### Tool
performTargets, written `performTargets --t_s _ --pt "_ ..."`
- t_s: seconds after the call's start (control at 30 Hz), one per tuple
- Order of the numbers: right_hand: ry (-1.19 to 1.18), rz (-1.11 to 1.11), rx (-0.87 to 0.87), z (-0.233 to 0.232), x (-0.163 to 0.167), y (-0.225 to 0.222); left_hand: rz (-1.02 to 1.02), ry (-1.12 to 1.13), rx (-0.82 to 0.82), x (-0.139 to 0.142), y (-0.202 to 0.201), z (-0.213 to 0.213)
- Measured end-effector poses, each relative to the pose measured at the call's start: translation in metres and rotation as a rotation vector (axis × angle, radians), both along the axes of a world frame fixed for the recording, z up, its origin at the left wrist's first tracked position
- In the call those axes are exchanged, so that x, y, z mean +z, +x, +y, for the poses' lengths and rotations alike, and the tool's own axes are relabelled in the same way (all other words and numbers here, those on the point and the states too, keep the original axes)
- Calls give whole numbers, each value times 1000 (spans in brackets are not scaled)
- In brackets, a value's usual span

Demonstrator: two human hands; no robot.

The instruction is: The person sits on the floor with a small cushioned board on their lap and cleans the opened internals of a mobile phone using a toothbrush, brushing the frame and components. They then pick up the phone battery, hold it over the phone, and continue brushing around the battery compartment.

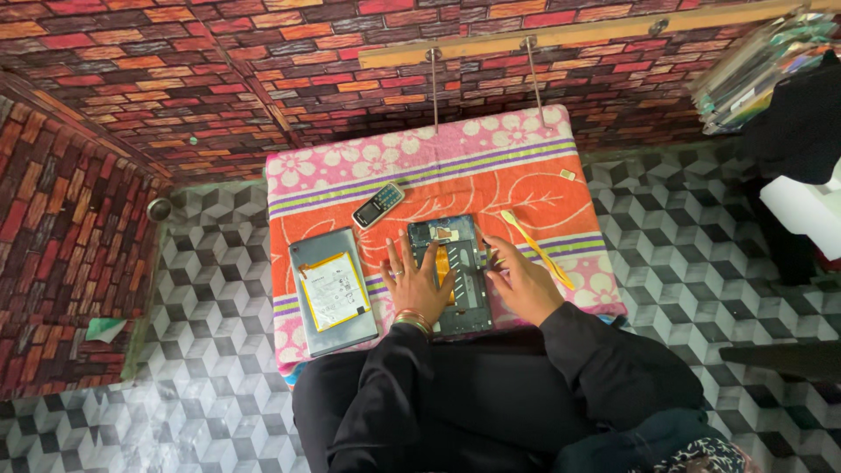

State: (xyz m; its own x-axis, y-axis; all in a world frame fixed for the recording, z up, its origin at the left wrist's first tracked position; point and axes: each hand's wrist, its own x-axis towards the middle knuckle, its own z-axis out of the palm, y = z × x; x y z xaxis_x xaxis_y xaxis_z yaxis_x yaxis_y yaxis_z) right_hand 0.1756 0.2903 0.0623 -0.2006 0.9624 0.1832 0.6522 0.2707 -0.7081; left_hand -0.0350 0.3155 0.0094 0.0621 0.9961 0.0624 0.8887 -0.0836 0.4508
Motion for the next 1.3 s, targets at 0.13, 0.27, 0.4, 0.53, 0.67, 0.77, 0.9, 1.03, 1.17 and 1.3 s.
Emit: performTargets --t_s 0.13,0.27,0.4,0.53,0.67,0.77,0.9,1.03,1.17,1.3 --pt "-78 13 -2 3 5 2 22 84 -13 -2 2 1" --pt "-94 -25 29 11 10 7 35 148 -25 -4 7 12" --pt "-158 -14 35 25 12 15 99 218 -82 -6 11 32" --pt "-139 -46 92 30 14 18 163 200 -145 -15 12 41" --pt "-210 -93 98 26 18 15 5 207 -118 -24 3 32" --pt "-162 -112 122 25 20 15 -197 276 -164 -29 -8 24" --pt "-119 -96 152 25 17 17 -263 241 -103 -33 -3 21" --pt "-141 -93 151 28 13 19 -302 236 -28 -29 7 21" --pt "-139 -105 146 28 11 19 -327 335 -7 -27 16 16" --pt "-167 -113 133 27 12 18 -265 372 -53 -26 17 9"
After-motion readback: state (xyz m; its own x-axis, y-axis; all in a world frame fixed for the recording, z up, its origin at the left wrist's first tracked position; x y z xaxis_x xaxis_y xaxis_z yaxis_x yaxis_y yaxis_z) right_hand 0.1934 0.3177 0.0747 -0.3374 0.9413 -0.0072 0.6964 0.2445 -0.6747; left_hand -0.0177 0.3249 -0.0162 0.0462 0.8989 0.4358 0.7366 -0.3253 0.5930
